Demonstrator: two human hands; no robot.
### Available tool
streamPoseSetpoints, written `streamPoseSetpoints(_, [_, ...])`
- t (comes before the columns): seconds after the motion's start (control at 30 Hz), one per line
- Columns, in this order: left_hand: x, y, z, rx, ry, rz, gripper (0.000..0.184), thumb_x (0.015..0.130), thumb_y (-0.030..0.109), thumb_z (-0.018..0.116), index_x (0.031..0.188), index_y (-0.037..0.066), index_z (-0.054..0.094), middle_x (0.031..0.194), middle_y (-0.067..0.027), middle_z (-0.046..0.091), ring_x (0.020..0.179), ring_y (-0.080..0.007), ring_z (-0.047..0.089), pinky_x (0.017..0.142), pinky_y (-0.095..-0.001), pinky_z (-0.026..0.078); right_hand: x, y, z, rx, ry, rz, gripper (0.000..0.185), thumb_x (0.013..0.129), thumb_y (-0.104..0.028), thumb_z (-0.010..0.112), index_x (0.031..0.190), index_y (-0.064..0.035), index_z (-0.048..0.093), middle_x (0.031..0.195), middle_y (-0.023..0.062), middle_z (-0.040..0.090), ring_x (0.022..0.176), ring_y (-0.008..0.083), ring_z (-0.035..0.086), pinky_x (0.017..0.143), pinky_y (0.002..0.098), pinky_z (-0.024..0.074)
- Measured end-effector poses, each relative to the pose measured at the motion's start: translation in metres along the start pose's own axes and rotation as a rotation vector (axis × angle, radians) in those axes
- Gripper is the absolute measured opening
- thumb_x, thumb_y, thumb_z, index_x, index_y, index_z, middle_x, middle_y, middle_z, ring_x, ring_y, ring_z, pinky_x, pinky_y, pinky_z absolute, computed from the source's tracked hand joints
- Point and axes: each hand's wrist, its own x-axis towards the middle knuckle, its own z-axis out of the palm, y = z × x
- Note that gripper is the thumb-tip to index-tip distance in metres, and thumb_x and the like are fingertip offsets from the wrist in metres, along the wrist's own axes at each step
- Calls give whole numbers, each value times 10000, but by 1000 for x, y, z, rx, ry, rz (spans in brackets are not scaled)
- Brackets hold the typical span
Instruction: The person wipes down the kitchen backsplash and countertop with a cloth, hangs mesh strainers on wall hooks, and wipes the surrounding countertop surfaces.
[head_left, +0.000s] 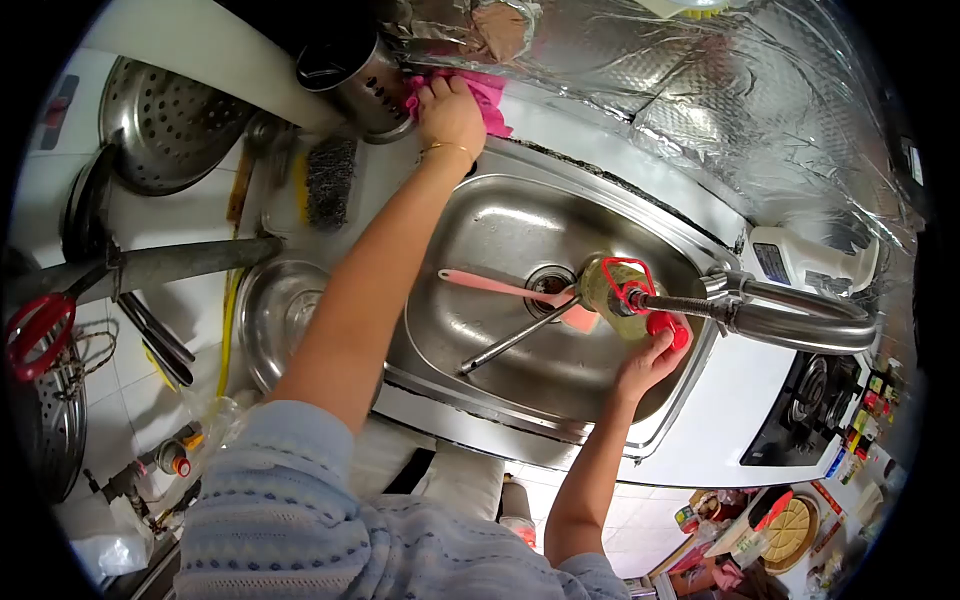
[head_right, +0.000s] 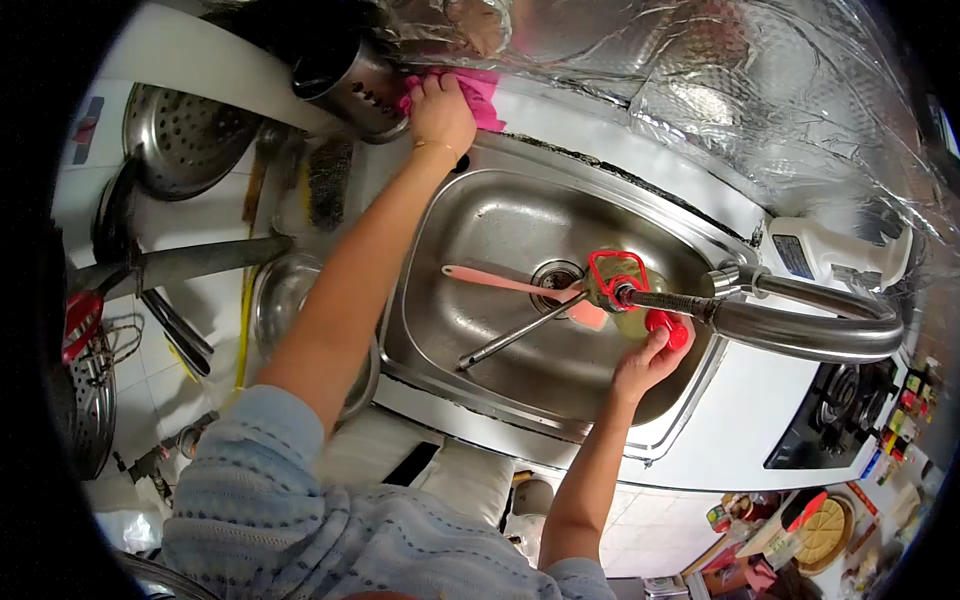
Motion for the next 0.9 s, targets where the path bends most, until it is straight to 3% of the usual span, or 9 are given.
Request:
streamPoseSetpoints(0.1, [-21,15,-7,-148,-46,130,265,744,95,565,999,41,516,1027,-177,546,962,-371,491,871,-428,396,0,2,-3,-20,-35,-18,421,925,-364,488,1115,11,462,1062,92,497,944,177,498,831,289,411])
streamPoseSetpoints(0.3, [-38,18,-37,-670,-249,348,314,757,16,504,1053,96,568,1056,-150,563,1026,-349,486,909,-425,382,-3,-14,9,23,-36,38,390,936,-263,458,1211,6,389,1154,128,467,1050,218,471,922,323,382])
streamPoseSetpoints(0.43, [-34,-5,-15,-225,-38,223,385,797,116,473,1177,77,516,1302,-208,397,1168,-377,392,981,-417,352,-13,-61,13,-187,135,-129,349,930,-257,425,1139,21,452,1121,148,491,994,220,495,881,340,406])
streamPoseSetpoints(0.57, [-37,-20,-7,-233,-19,241,404,829,120,441,1225,47,477,1341,-204,357,1231,-388,326,1003,-433,330,-46,-81,18,-192,296,-289,185,882,-139,432,911,21,521,884,123,543,803,202,506,786,334,423])
streamPoseSetpoints(0.63, [-54,-22,-17,-325,-36,309,410,824,114,452,1228,54,478,1305,-174,404,1209,-356,366,994,-431,340,-61,-96,53,83,-67,-263,124,858,-70,464,909,28,519,841,108,548,778,187,508,742,312,430])
streamPoseSetpoints(0.73, [-56,-37,-27,-391,-71,382,413,815,109,474,1225,65,484,1278,-154,438,1190,-332,396,995,-404,343,-45,-122,148,2,-491,-72,121,801,56,538,905,0,513,820,59,543,785,131,526,740,257,441])
streamPoseSetpoints(0.8, [-54,-47,-29,-455,-131,458,438,799,114,500,1232,55,473,1246,-136,473,1176,-312,414,986,-367,354,-22,-126,217,138,-649,-23,309,762,-82,646,1019,17,506,926,111,565,862,200,542,799,310,427])
streamPoseSetpoints(0.83, [-58,-47,-19,-1081,-329,206,448,787,121,514,1219,15,463,1227,-140,492,1156,-291,438,978,-350,359,-9,-114,250,95,-686,-112,480,733,-156,702,1100,28,452,981,148,558,905,247,546,811,327,431])
streamPoseSetpoints(0.9, [-59,-39,-65,-866,-150,353,453,782,140,523,1201,-18,455,1195,-144,513,1144,-267,450,972,-346,358,11,-108,303,108,-711,-183,724,671,-244,771,1203,32,364,1046,183,538,972,293,536,850,351,426])
